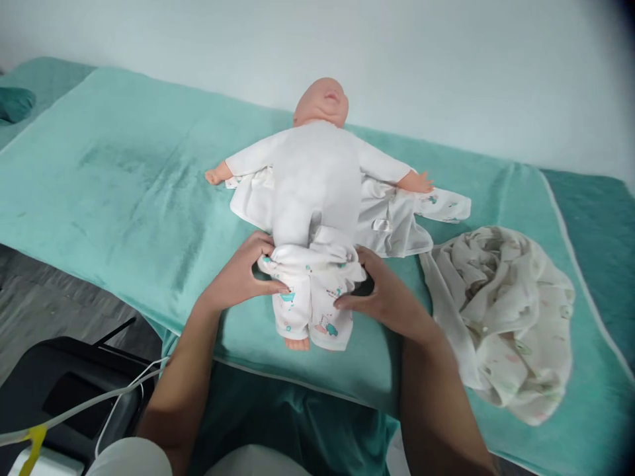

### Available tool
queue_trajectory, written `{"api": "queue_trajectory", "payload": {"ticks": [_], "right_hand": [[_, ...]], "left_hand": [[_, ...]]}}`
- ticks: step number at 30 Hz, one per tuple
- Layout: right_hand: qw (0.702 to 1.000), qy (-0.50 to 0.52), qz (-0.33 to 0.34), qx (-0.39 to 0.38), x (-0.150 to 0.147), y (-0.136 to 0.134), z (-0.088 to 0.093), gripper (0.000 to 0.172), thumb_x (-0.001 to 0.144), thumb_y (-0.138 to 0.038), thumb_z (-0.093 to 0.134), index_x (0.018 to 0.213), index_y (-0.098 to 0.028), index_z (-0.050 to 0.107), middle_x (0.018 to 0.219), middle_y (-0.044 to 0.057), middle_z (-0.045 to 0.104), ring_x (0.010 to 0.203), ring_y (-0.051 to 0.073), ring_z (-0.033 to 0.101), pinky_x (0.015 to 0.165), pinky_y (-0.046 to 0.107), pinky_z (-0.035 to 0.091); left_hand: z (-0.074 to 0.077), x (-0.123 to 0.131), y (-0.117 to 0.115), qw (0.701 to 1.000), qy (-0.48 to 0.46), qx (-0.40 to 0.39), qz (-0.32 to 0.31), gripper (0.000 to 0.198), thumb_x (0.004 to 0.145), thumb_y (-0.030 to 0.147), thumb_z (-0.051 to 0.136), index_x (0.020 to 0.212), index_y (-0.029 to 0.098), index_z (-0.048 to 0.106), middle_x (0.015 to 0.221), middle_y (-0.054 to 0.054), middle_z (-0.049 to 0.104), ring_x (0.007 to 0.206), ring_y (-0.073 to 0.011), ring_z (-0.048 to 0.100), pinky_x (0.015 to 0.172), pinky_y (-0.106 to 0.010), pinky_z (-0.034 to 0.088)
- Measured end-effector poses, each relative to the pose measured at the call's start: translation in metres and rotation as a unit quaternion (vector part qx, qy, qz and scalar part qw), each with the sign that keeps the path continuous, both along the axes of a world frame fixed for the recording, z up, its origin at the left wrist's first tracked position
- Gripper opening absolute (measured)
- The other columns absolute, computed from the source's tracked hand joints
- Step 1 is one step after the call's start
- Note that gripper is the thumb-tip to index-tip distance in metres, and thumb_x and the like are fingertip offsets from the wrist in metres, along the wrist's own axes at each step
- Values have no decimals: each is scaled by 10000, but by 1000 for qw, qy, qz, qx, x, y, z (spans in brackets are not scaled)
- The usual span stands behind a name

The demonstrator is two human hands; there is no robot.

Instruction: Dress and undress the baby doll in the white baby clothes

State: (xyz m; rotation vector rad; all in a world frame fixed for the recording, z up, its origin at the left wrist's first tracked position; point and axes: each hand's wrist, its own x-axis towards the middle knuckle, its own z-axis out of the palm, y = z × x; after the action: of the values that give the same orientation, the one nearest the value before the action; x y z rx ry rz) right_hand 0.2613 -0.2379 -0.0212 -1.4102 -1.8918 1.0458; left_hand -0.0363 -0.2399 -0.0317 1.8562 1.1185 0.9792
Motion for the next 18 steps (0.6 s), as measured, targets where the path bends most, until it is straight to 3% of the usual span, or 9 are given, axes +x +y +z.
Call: {"api": "queue_trajectory", "payload": {"ticks": [3, 5, 7, 9, 11, 12, 13, 16, 18], "right_hand": [[999, 4, 9, 34, -3, -15, -6, 343, 710, -495, 887, 756, -269, 634, 846, 23, 690, 1038, 322, 651, 1077, 509, 466], [996, 26, -36, 81, -9, -27, -13, 324, 783, -441, 817, 666, -271, 568, 701, 10, 626, 896, 299, 646, 992, 511, 502], [981, 47, -125, 139, -16, -40, -20, 335, 802, -393, 766, 633, -273, 502, 650, 8, 586, 812, 283, 623, 845, 472, 525], [968, 62, -189, 153, -19, -51, -23, 286, 819, -374, 727, 669, -273, 505, 681, 11, 600, 759, 259, 604, 719, 414, 508], [976, 70, -172, 117, -18, -59, -23, 179, 856, -377, 700, 785, -270, 574, 787, 17, 649, 757, 235, 606, 689, 381, 509], [983, 75, -140, 95, -16, -63, -22, 158, 866, -392, 707, 882, -271, 608, 872, 23, 673, 800, 233, 625, 725, 382, 531], [988, 78, -103, 80, -13, -66, -22, 239, 854, -422, 742, 999, -275, 622, 977, 35, 686, 882, 242, 648, 788, 395, 555], [994, 70, -9, 78, -5, -77, -25, 805, 675, -533, 923, 1329, -286, 523, 1311, 100, 603, 1202, 323, 621, 1024, 486, 544], [993, 55, 9, 102, -5, -84, -30, 1016, 592, -552, 976, 1417, -286, 446, 1392, 132, 530, 1299, 367, 568, 1086, 536, 514]], "left_hand": [[-6, 4, -12, 995, 17, 95, 18, 411, 854, 454, 823, 721, 216, 516, 945, -31, 652, 904, -190, 608, 829, -338, 492], [-14, 9, -22, 988, 16, 141, 61, 456, 921, 458, 741, 652, 216, 463, 763, -6, 622, 768, -176, 574, 794, -350, 478], [-21, 12, -33, 985, 16, 129, 110, 472, 926, 501, 707, 639, 225, 455, 667, 7, 583, 696, -176, 557, 759, -356, 483], [-23, 13, -45, 986, 22, 65, 152, 392, 909, 516, 708, 710, 233, 524, 725, -3, 631, 733, -188, 601, 745, -352, 503], [-22, 12, -57, 987, 28, 6, 158, 292, 878, 503, 748, 911, 244, 619, 923, -36, 705, 857, -214, 659, 785, -363, 537], [-20, 12, -63, 989, 30, -6, 144, 364, 844, 510, 791, 1052, 255, 636, 1045, -59, 716, 937, -235, 676, 835, -387, 556], [-18, 11, -69, 992, 32, -8, 124, 535, 789, 530, 847, 1195, 268, 619, 1166, -88, 703, 1034, -266, 680, 906, -425, 568], [-14, 13, -89, 996, 71, 20, 59, 1150, 543, 633, 974, 1510, 303, 444, 1427, -173, 574, 1320, -393, 590, 1100, -561, 524], [-16, 17, -100, 991, 113, 53, 38, 1310, 494, 668, 974, 1589, 312, 350, 1508, -209, 486, 1423, -446, 508, 1153, -618, 486]]}}
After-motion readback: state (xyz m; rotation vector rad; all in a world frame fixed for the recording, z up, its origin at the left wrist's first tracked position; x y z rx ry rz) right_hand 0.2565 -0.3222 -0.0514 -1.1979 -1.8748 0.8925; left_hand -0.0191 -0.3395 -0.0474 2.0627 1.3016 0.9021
